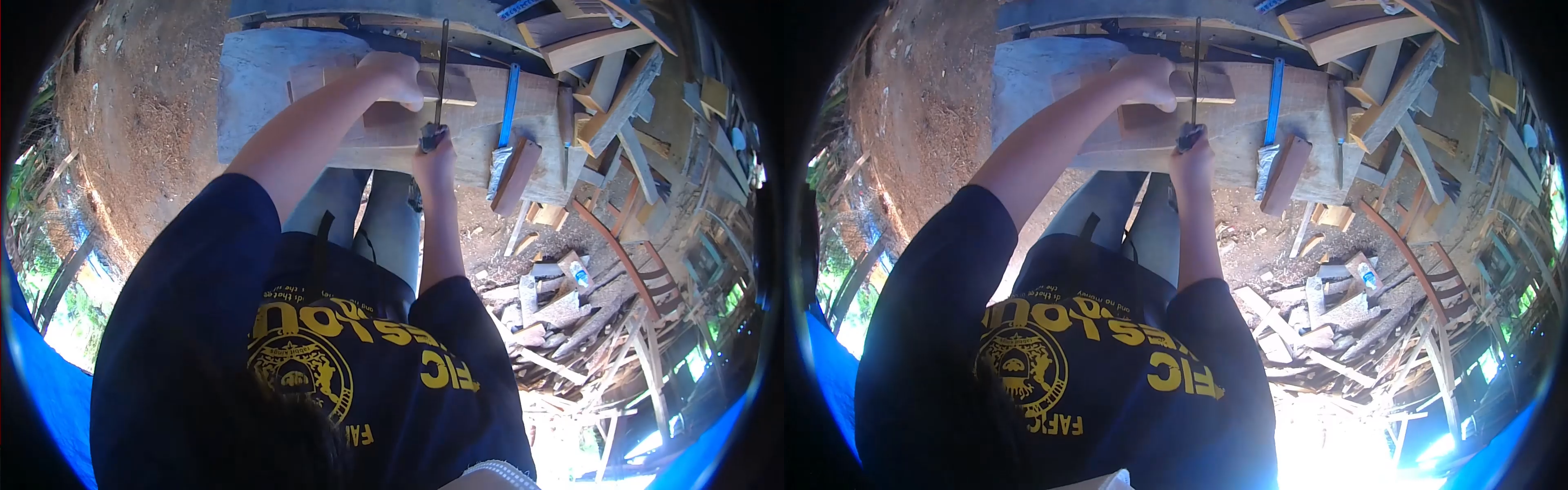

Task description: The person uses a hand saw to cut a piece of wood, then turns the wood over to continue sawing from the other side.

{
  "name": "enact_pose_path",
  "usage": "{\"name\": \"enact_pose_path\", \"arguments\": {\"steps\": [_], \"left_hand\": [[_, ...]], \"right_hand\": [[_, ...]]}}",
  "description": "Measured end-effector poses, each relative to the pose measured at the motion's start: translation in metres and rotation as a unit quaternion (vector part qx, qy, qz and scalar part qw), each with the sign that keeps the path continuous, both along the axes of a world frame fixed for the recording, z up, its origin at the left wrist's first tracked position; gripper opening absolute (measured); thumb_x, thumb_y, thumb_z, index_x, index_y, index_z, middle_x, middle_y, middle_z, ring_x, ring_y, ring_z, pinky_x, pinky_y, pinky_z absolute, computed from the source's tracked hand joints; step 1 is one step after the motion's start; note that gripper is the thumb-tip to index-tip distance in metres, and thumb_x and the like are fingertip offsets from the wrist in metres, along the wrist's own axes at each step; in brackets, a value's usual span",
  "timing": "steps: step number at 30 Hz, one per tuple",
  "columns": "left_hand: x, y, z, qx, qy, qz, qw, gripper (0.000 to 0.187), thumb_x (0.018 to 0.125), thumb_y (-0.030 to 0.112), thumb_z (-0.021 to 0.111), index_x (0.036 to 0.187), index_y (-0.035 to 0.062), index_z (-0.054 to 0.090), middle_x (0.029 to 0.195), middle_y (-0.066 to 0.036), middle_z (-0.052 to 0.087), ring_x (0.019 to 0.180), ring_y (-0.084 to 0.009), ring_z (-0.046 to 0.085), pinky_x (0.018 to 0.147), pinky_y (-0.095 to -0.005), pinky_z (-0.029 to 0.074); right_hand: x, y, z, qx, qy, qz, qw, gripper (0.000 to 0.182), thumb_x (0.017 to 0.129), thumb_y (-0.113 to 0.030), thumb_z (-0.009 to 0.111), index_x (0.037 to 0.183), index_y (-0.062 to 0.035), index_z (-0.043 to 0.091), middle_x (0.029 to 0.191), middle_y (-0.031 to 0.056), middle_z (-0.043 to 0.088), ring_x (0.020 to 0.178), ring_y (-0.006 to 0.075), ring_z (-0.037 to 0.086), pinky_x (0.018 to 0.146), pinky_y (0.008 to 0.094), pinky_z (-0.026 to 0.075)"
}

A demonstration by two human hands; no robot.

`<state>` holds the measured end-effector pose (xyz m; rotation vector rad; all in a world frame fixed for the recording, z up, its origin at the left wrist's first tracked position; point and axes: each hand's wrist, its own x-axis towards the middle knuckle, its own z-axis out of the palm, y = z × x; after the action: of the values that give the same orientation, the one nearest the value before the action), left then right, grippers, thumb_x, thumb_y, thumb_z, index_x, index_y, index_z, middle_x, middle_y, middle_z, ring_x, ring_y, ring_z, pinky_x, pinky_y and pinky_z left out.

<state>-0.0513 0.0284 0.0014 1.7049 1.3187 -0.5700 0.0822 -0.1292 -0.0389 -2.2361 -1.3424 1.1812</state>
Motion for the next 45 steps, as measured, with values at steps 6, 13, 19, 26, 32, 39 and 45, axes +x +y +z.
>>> {"name": "enact_pose_path", "arguments": {"steps": [6, 13, 19, 26, 32, 39, 45], "left_hand": [[-0.002, 0.001, -0.002, 0.022, -0.011, -0.01, 1.0, 0.051, 0.058, 0.025, 0.071, 0.105, 0.0035, 0.067, 0.098, -0.017, 0.07, 0.094, -0.0301, 0.068, 0.084, -0.0384, 0.053], [-0.003, -0.002, -0.001, 0.019, -0.017, -0.001, 1.0, 0.049, 0.059, 0.025, 0.071, 0.102, 0.0036, 0.067, 0.097, -0.017, 0.07, 0.092, -0.03, 0.068, 0.083, -0.0386, 0.053], [-0.002, 0.005, 0.004, -0.012, -0.002, -0.022, 1.0, 0.047, 0.059, 0.025, 0.071, 0.101, 0.003, 0.068, 0.098, -0.016, 0.07, 0.092, -0.0301, 0.068, 0.082, -0.038, 0.053], [0.001, 0.007, 0.006, -0.004, 0.01, -0.022, 1.0, 0.05, 0.058, 0.023, 0.071, 0.104, 0.0022, 0.067, 0.097, -0.018, 0.07, 0.094, -0.031, 0.068, 0.083, -0.039, 0.052], [0.002, 0.003, -0.002, -0.012, -0.004, -0.007, 1.0, 0.053, 0.058, 0.024, 0.071, 0.105, 0.0016, 0.067, 0.099, -0.019, 0.069, 0.094, -0.0322, 0.067, 0.085, -0.0393, 0.052], [0.006, 0.003, -0.002, -0.012, 0.021, -0.014, 1.0, 0.055, 0.057, 0.026, 0.072, 0.107, 0.0026, 0.065, 0.099, -0.018, 0.069, 0.093, -0.0315, 0.067, 0.083, -0.0393, 0.052], [0.007, -0.008, -0.004, 0.034, 0.025, -0.042, 0.998, 0.052, 0.058, 0.028, 0.072, 0.104, 0.0059, 0.066, 0.099, -0.015, 0.07, 0.094, -0.0302, 0.067, 0.083, -0.0398, 0.053]], "right_hand": [[-0.003, -0.062, 0.026, 0.009, 0.031, -0.037, 0.999, 0.028, 0.082, -0.006, 0.059, 0.11, 0.0, 0.057, 0.095, 0.0257, 0.066, 0.095, 0.0435, 0.064, 0.077, 0.0465, 0.051], [-0.016, -0.012, 0.006, -0.029, -0.002, -0.04, 0.999, 0.029, 0.083, -0.008, 0.06, 0.11, 0.0007, 0.056, 0.096, 0.0264, 0.066, 0.095, 0.0437, 0.063, 0.076, 0.0473, 0.051], [-0.008, -0.061, 0.02, 0.007, 0.056, -0.054, 0.997, 0.031, 0.083, -0.007, 0.059, 0.113, -0.0004, 0.056, 0.096, 0.0242, 0.067, 0.096, 0.0411, 0.065, 0.078, 0.0461, 0.052], [-0.018, 0.008, -0.011, 0.013, 0.039, -0.056, 0.998, 0.034, 0.081, -0.007, 0.06, 0.114, -0.0007, 0.055, 0.094, 0.024, 0.067, 0.095, 0.0415, 0.065, 0.075, 0.0446, 0.053], [-0.008, -0.071, 0.014, 0.025, 0.059, -0.044, 0.997, 0.036, 0.081, -0.006, 0.06, 0.115, 0.0013, 0.052, 0.092, 0.0258, 0.066, 0.09, 0.0449, 0.064, 0.075, 0.0477, 0.052], [0.009, -0.018, 0.038, -0.111, 0.036, -0.002, 0.993, 0.042, 0.082, -0.006, 0.059, 0.121, 0.0007, 0.045, 0.099, 0.0285, 0.065, 0.097, 0.0457, 0.062, 0.079, 0.0498, 0.051], [0.021, -0.057, 0.05, -0.108, 0.058, 0.011, 0.992, 0.039, 0.079, -0.007, 0.059, 0.114, 0.0036, 0.046, 0.095, 0.0314, 0.064, 0.094, 0.047, 0.062, 0.078, 0.0525, 0.051]]}}
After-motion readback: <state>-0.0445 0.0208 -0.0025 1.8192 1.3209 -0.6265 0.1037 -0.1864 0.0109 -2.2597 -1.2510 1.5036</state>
